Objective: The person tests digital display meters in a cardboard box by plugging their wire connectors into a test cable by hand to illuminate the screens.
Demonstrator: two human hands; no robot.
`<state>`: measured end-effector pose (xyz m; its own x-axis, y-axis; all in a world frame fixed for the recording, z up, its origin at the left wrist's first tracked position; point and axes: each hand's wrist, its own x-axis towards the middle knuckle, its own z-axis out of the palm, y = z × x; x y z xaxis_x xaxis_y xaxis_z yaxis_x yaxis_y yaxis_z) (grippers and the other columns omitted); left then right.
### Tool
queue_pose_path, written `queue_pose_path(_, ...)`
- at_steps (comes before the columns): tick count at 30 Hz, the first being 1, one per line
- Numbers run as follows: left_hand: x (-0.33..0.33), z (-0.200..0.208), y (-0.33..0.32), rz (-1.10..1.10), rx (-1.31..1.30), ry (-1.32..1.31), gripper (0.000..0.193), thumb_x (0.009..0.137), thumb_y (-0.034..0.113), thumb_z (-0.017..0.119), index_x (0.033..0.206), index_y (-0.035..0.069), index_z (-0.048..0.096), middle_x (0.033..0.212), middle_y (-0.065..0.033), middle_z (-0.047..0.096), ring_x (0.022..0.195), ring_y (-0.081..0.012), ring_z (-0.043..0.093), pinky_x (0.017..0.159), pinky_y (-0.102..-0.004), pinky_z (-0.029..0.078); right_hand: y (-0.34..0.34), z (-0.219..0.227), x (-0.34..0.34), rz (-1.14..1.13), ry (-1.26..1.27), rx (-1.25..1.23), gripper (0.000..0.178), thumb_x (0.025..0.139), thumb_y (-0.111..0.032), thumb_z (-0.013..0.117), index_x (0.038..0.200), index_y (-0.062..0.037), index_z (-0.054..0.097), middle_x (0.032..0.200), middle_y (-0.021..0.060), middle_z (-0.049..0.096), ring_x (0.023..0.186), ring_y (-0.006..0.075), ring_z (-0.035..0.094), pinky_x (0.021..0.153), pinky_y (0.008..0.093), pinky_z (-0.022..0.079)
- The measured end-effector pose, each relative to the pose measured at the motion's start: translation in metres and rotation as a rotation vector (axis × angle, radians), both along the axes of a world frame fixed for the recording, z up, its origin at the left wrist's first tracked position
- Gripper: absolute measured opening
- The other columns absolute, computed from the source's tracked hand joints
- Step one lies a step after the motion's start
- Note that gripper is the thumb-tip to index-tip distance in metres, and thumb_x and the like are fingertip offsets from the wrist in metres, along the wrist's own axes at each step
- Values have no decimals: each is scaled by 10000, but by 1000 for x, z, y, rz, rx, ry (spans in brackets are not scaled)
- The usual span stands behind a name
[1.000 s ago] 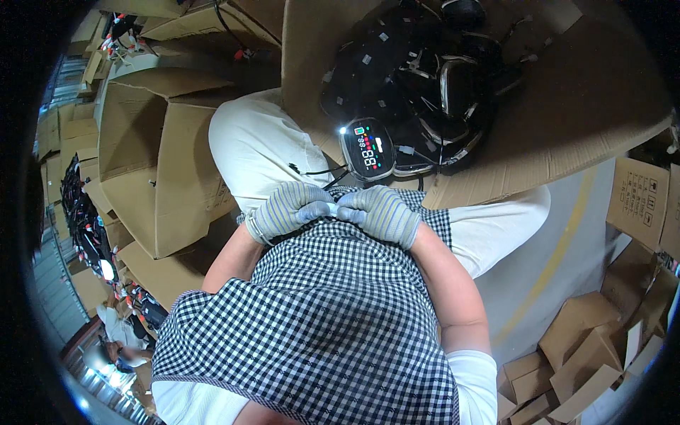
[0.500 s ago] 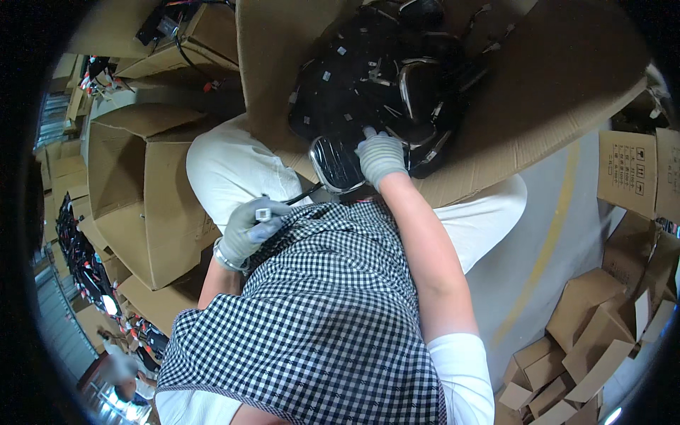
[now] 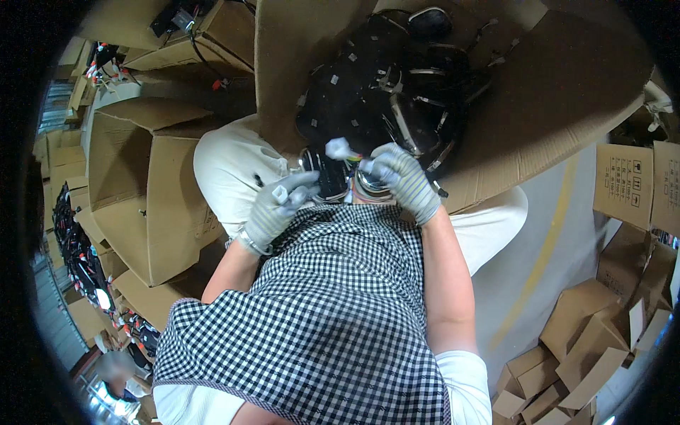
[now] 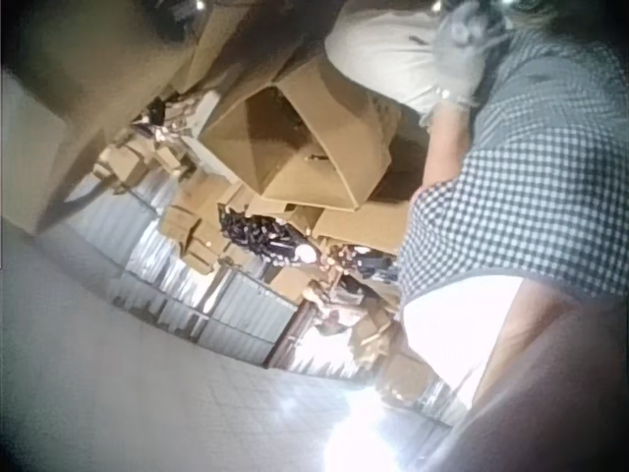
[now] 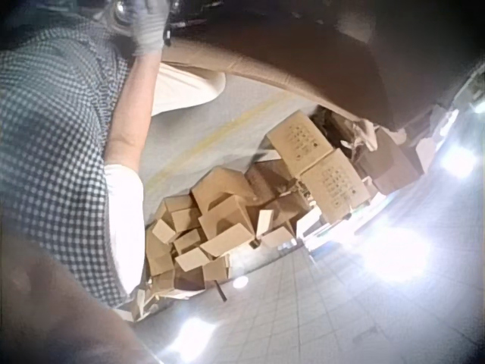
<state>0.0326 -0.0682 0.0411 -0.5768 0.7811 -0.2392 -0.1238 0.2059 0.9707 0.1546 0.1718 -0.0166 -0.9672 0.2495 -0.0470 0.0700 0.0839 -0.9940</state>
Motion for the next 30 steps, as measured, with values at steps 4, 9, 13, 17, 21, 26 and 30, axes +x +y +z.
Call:
queue_pose_path(4, 16, -8, 26, -10, 181, -115, 442, 966, 241, 484, 1326, -8, 422, 1176, -83, 570, 848, -89, 584, 794, -233, 464, -33, -5, 1, 205, 155, 527, 139, 866, -169, 544, 900, -78, 644, 914, 66, 587, 876, 258, 560, 802, 348, 448)
queue_pose_path(9, 16, 7, 19, -1, 29, -146, 416, 955, 343, 500, 1224, 29, 540, 776, 8, 569, 673, -68, 519, 626, -217, 425, -52, 9, 8, 217, 148, 280, 184, 869, -182, 532, 898, -29, 632, 942, 112, 601, 888, 256, 567, 797, 330, 452)
queue_pose_path(13, 9, -3, 6, -70, -161, 85, 425, 935, 408, 512, 1105, 32, 615, 800, -26, 598, 679, -107, 528, 664, -244, 446, -48, 65, 17, 3, -321, -124, 217, 896, -209, 517, 936, -32, 637, 786, 106, 618, 665, 244, 592, 657, 313, 472)
queue_pose_path(17, 10, -9, 7, -175, -237, 190, 366, 926, 368, 534, 1021, 34, 649, 820, -67, 637, 706, -169, 568, 669, -291, 461, -52, 75, 8, 154, -236, 563, 218, 892, -259, 513, 882, -80, 636, 796, 120, 642, 741, 325, 605, 663, 399, 473)
queue_pose_path(21, 7, -19, 1, -270, -219, 274, 331, 890, 316, 587, 992, 10, 658, 835, -126, 653, 784, -229, 621, 686, -334, 479, -40, 80, 8, 404, -410, 443, 201, 872, -258, 543, 920, -108, 667, 811, 123, 652, 753, 309, 619, 689, 384, 479)
queue_pose_path(26, 8, -21, 0, -392, -176, 176, 309, 888, 303, 597, 1005, 23, 659, 866, -99, 669, 795, -202, 617, 728, -322, 478, -41, 51, 18, 441, -307, 123, 201, 866, -248, 570, 917, -82, 670, 798, 121, 646, 753, 275, 625, 720, 353, 475)
queue_pose_path(30, 7, -24, -1, -313, -261, 60, 268, 892, 253, 599, 998, 12, 654, 842, -93, 660, 773, -173, 597, 712, -301, 472, -53, 39, 23, 369, -289, 142, 211, 875, -243, 560, 932, -65, 659, 861, 136, 651, 784, 310, 618, 739, 363, 478)
